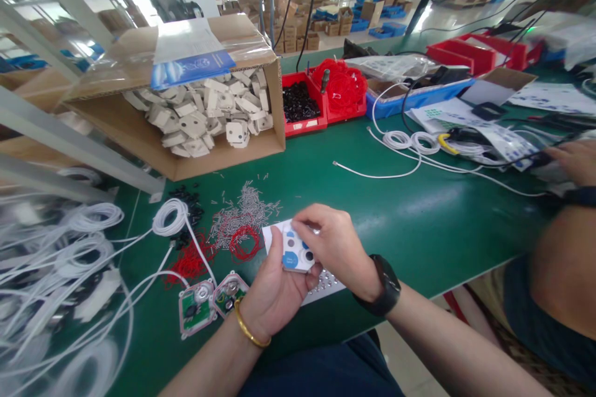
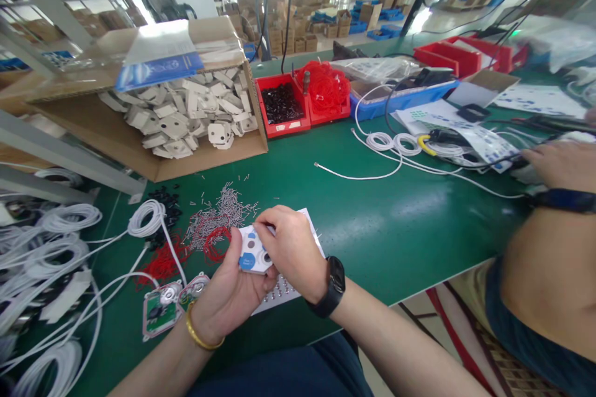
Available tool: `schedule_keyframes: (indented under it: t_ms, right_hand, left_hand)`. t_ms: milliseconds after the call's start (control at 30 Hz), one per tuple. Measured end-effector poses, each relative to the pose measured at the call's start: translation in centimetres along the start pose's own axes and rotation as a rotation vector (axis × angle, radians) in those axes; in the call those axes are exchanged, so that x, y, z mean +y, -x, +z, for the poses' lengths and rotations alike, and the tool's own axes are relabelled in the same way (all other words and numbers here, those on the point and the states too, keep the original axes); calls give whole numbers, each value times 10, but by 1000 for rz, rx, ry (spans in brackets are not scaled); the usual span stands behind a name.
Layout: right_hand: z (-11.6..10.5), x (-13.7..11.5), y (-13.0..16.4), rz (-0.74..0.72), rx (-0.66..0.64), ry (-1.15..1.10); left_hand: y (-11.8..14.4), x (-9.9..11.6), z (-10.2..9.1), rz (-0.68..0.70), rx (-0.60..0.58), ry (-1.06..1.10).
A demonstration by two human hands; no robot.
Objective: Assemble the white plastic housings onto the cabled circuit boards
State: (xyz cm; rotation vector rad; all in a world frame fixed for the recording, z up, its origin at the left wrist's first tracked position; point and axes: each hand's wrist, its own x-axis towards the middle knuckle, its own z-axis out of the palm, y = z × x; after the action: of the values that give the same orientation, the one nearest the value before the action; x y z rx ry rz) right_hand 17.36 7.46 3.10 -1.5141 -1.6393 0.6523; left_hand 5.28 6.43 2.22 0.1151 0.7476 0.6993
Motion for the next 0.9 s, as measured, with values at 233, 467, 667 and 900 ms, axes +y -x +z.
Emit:
schedule_keyframes:
  t_ms: [233, 467, 667, 900]
  right_hand:
    - [-3, 1, 3, 67, 13, -76]
    - [4, -1, 34, -41, -66, -115]
    - [11, -3, 41, 51, -22, -143]
    - [12, -5, 45, 19, 12, -129]
  left_hand:
    - [-1, -1, -2, -1, -56, -7]
    - [-1, 0, 0, 45, -4, 70]
    - [1, -1, 2, 59, -13, 58]
    - [6, 0, 3, 29, -7, 60]
